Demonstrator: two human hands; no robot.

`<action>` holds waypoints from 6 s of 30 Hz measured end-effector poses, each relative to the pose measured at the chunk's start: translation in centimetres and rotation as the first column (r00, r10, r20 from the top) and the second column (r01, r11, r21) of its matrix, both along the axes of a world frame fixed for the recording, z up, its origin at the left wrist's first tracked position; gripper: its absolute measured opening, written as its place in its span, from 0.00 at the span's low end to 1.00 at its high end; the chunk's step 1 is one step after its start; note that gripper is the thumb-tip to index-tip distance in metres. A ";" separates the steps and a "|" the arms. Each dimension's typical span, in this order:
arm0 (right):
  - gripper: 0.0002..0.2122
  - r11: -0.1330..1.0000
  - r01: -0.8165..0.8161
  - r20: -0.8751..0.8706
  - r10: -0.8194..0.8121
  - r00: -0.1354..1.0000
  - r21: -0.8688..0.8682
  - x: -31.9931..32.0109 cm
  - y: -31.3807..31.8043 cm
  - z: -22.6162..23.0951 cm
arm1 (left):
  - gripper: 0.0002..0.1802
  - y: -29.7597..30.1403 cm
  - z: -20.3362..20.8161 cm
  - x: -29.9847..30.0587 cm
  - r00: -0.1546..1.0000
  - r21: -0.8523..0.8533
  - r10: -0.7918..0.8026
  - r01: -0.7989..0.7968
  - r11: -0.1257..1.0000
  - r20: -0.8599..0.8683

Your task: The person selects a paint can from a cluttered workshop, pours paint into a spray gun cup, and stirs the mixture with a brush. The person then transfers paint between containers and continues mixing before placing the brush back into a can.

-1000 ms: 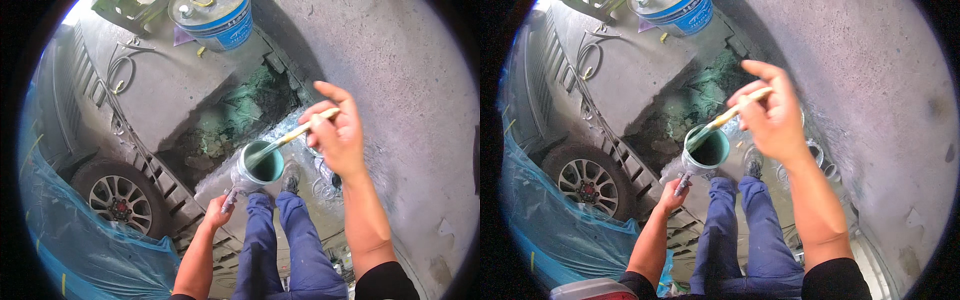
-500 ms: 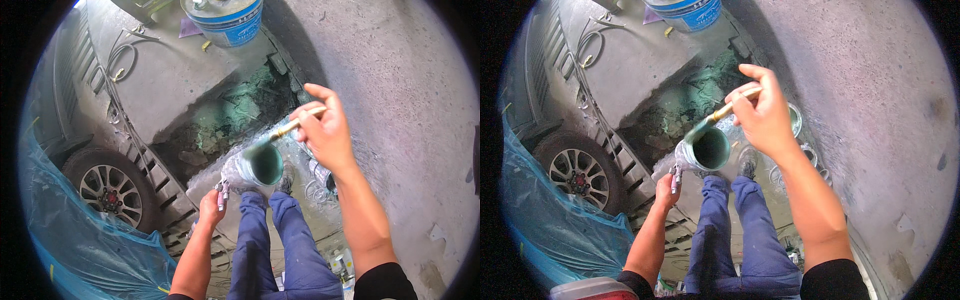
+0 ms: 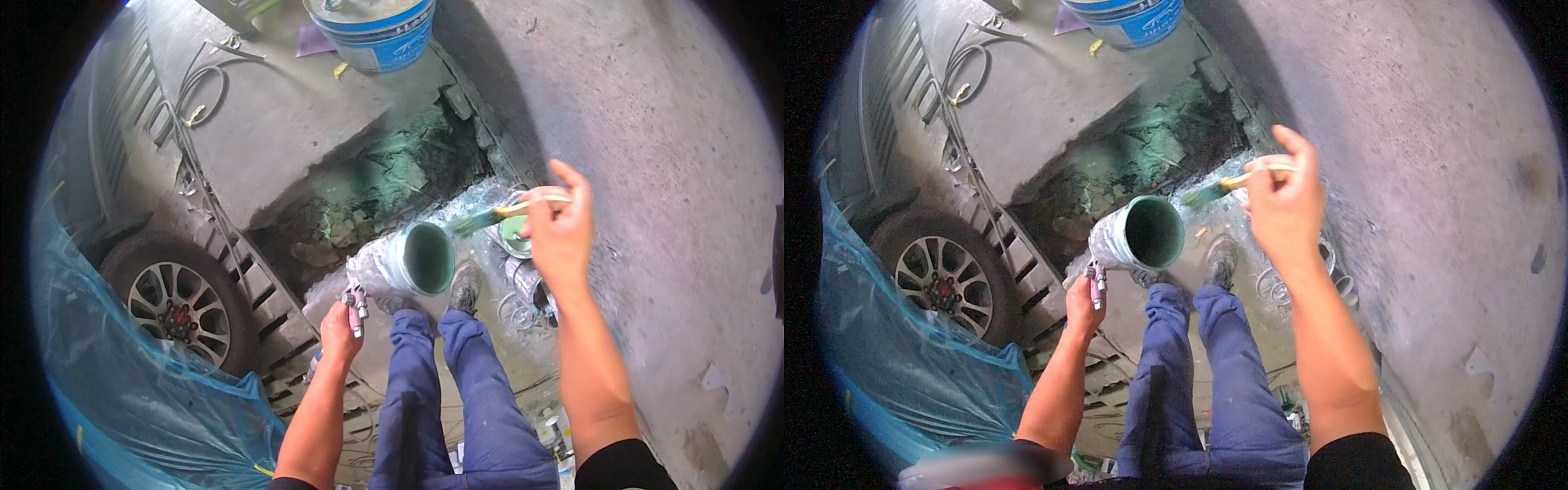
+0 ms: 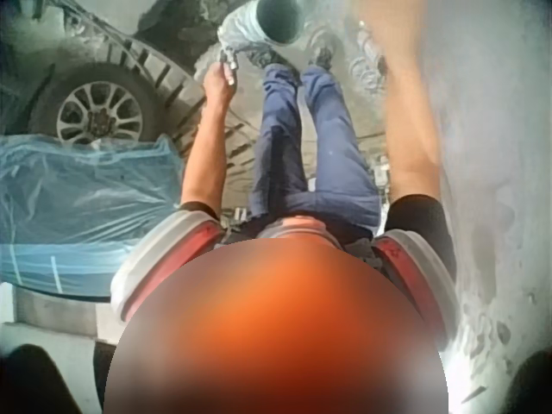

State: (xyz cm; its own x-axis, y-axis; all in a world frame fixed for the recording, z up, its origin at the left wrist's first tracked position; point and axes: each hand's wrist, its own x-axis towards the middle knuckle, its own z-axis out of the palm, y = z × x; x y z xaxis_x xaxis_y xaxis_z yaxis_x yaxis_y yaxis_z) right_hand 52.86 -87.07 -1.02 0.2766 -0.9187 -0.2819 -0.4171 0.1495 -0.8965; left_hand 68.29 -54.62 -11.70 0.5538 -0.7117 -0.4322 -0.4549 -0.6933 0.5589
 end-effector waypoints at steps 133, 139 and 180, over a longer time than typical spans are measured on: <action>0.13 0.666 -0.746 -0.014 0.746 0.666 -0.001 -3.9 3.1 3.7 | 0.14 0.7 -4.7 0.2 0.998 -0.034 -0.033 0.031 0.999 -0.055; 0.16 0.979 0.024 0.285 -0.083 0.955 0.205 -2.1 -0.7 2.1 | 0.10 0.1 -4.3 0.8 0.994 -0.050 -0.010 0.005 0.999 -0.107; 0.15 0.484 0.663 -0.064 -0.778 0.624 0.571 -16.3 31.2 -12.4 | 0.13 -4.2 -10.0 1.8 0.634 0.396 0.496 -0.307 0.866 -0.593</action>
State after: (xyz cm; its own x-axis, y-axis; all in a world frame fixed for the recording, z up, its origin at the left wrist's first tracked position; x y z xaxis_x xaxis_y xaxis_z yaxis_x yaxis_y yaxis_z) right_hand 36.55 -55.84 -13.40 -0.3194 -0.5479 -0.7731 0.2093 0.7549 -0.6215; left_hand 70.08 -58.86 -21.67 0.2631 -0.3116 -0.9131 0.3212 -0.8641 0.3875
